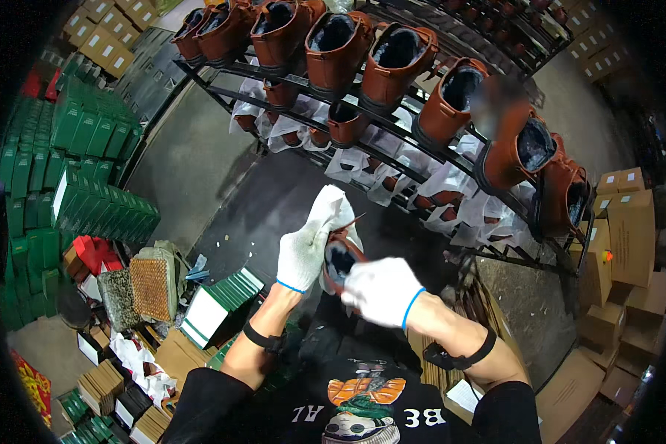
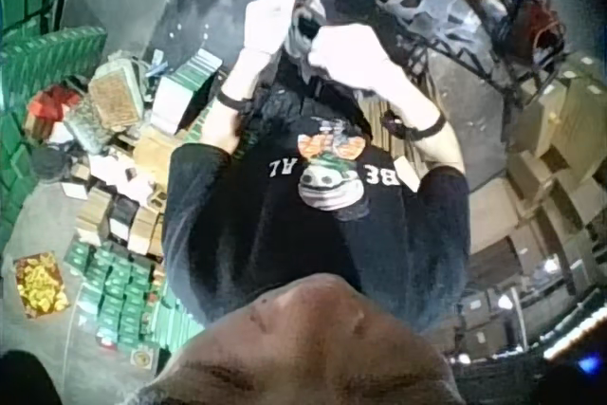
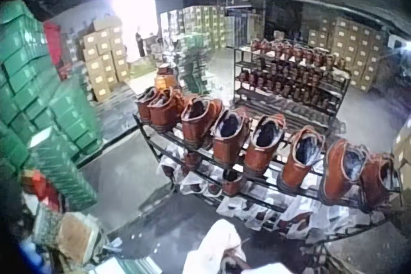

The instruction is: The person is putting shoes into protective bags and then placing them into boxes in a shoe factory finishing area.

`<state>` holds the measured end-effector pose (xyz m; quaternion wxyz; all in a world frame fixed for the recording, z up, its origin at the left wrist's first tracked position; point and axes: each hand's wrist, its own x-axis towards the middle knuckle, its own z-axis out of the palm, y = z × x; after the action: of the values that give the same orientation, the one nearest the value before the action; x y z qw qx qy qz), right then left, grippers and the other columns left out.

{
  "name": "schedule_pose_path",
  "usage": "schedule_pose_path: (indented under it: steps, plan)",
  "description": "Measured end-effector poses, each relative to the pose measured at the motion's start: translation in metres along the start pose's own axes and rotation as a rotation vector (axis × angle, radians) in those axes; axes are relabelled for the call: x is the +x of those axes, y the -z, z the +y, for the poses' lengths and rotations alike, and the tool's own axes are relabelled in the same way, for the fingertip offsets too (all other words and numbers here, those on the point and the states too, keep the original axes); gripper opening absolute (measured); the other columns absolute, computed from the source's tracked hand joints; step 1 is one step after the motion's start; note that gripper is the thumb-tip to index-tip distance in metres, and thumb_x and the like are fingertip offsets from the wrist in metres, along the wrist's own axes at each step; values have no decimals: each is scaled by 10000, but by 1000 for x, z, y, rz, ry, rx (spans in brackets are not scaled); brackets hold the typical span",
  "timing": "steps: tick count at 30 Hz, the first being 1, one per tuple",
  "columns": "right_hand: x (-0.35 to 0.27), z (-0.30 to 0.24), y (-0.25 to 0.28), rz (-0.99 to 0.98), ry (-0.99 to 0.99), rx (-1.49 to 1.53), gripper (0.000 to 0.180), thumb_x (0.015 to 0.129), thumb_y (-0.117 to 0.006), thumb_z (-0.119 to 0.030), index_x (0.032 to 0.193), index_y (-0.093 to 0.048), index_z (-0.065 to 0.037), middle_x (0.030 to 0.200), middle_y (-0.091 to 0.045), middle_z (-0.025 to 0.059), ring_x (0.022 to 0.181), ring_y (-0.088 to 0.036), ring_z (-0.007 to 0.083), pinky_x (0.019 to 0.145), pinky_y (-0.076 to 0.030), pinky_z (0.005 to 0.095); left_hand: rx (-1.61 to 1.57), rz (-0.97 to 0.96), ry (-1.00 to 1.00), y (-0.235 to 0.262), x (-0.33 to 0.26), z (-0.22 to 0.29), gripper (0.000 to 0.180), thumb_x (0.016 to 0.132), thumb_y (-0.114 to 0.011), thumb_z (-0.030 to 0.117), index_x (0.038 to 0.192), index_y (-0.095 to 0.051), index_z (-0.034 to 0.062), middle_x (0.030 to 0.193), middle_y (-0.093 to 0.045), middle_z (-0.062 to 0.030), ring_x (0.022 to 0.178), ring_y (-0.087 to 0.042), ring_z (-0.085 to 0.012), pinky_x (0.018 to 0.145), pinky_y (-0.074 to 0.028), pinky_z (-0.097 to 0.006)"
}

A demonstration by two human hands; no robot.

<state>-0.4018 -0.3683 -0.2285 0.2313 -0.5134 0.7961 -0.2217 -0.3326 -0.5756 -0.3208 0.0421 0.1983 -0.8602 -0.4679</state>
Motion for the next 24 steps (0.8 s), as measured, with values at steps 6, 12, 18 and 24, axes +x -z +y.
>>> schedule_pose_path:
  steps: [6,12,18,24]
  plan:
    - [-5,-3,-20,-193,77,22,158,936,-748,-284,918,-791,-134,856,-753,94,811,-765,340,729,-611,441,164,-86,-118,0,1,13,253,1058,-699,176,1251,-773,30,894,-717,-291,823,-766,-434,674,-576,-429]
    - [-4,-2,-35,306,-268,205,302,1025,-676,-294,927,-773,-25,830,-735,193,784,-730,381,722,-560,453,32,-162,-33,8,-12,34,286,1071,-676,120,1324,-756,12,1004,-779,-283,929,-834,-324,776,-605,-351]
    - [5,26,-75,978,-616,450,185,1031,-690,-136,1041,-772,29,918,-744,181,813,-717,269,762,-548,376,-313,-38,37,-11,-36,7,240,1069,-687,147,1214,-789,-15,1007,-824,-165,899,-751,-194,797,-590,-349]
    - [49,139,-45,1055,-595,-67,245,1058,-671,-196,1115,-764,23,1074,-746,232,994,-714,428,906,-560,484,-369,155,246,-37,3,-50,225,1079,-690,168,1042,-780,-35,895,-761,-43,824,-662,-96,719,-545,-317]
